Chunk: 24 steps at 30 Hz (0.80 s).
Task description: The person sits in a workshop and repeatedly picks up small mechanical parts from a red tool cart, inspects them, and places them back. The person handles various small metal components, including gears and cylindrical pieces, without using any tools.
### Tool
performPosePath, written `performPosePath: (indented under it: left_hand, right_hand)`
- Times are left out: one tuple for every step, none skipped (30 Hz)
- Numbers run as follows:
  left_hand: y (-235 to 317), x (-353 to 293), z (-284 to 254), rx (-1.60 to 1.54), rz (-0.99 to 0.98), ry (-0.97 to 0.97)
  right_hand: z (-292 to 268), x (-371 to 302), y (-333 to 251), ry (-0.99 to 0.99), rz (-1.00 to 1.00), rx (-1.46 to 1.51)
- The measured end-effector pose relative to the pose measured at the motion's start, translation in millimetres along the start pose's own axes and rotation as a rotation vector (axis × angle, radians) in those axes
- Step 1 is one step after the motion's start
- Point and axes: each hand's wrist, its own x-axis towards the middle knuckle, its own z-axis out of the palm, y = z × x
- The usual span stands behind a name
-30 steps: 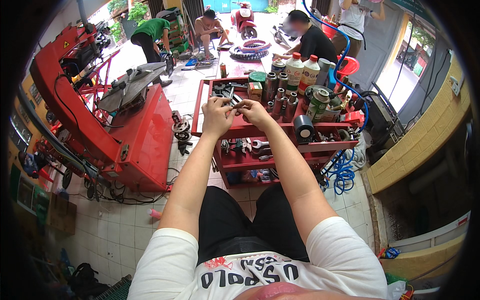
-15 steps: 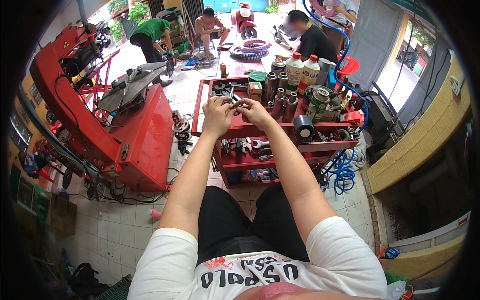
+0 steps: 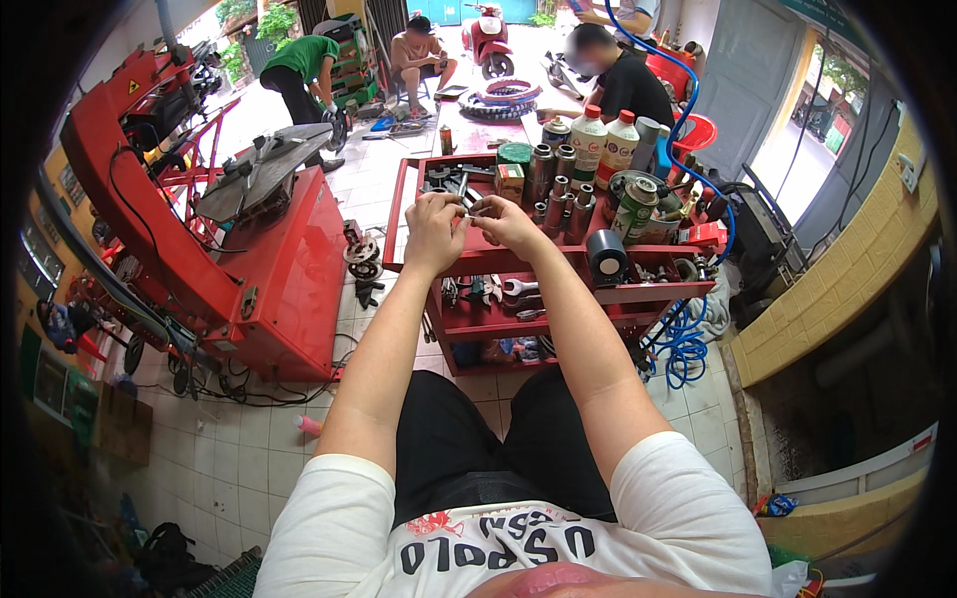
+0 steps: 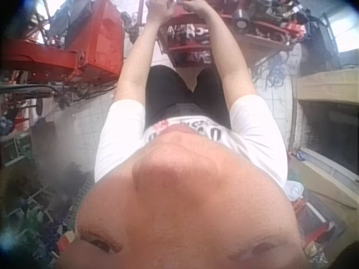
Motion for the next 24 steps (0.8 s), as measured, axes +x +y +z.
performPosePath:
  left_hand:
    - [-1,-1,0,0.005,0.000,-0.001]
    - [-2,-1,0,0.010,0.000,-0.001]
    - [-3,-2,-1,0.010,0.000,0.002]
    - [-3,-2,-1,0.009,0.003,0.006]
    - [-2,-2,0,0.008,0.005,0.010]
    - [-2,-2,0,0.001,0.006,0.016]
    - [-3,-1,0,-0.006,0.006,0.022]
    - [-3,-1,1,-0.013,0.006,0.028]
    - [-3,-2,1,-0.009,0.004,0.021]
    - [-3,-2,1,-0.005,0.003,0.015]
    - [-3,-2,1,-0.001,0.001,0.009]
    - [-3,-2,1,-0.003,0.001,0.009]
    - [-3,-2,1,-0.003,0.001,0.009]
    - [-3,-2,1,-0.004,0.001,0.010]
    - [-3,-2,0,-0.006,-0.002,0.011]
    - [-4,-3,0,-0.009,-0.006,0.012]
    - [-4,-3,0,-0.012,-0.009,0.013]
    - [-4,-3,1,-0.007,-0.012,0.027]
    - [-4,-2,2,-0.004,-0.012,0.042]
    - [-3,-2,2,-0.001,-0.013,0.057]
    - [-4,-2,3,0.001,-0.012,0.060]
    - [-4,-2,3,0.005,-0.012,0.062]
    - [-5,-2,3,0.009,-0.012,0.063]
    - [-5,-2,4,0.006,-0.020,0.054]
  right_hand:
    - [2,0,-1,0.008,-0.012,-0.007]
    - [4,-1,-1,0.017,-0.025,-0.014]
    - [6,-1,-2,0.025,-0.037,-0.021]
    - [6,-1,-1,0.027,-0.037,-0.002]
    - [6,0,-1,0.029,-0.036,0.018]
    - [6,0,0,0.031,-0.036,0.037]
    - [5,1,0,0.034,-0.019,0.051]
    - [4,1,0,0.037,-0.002,0.065]
    - [3,1,0,0.041,0.014,0.079]
    - [3,1,0,0.042,0.021,0.083]
    - [3,1,-1,0.044,0.028,0.086]
    - [3,0,-1,0.047,0.035,0.089]
    - [3,0,-3,0.046,0.043,0.096]
    - [3,-1,-4,0.045,0.052,0.103]
    - [4,-1,-5,0.044,0.060,0.110]
    - [4,-2,-7,0.051,0.062,0.099]
    - [5,-2,-9,0.057,0.064,0.089]
    - [6,-3,-10,0.064,0.066,0.078]
    - [5,-3,-9,0.061,0.042,0.067]
    - [5,-3,-7,0.057,0.017,0.056]
    - [4,-3,-5,0.053,-0.007,0.045]
    - [4,-3,-4,0.058,-0.021,0.041]
    - [5,-3,-3,0.063,-0.034,0.036]
    - [6,-3,-2,0.068,-0.047,0.032]
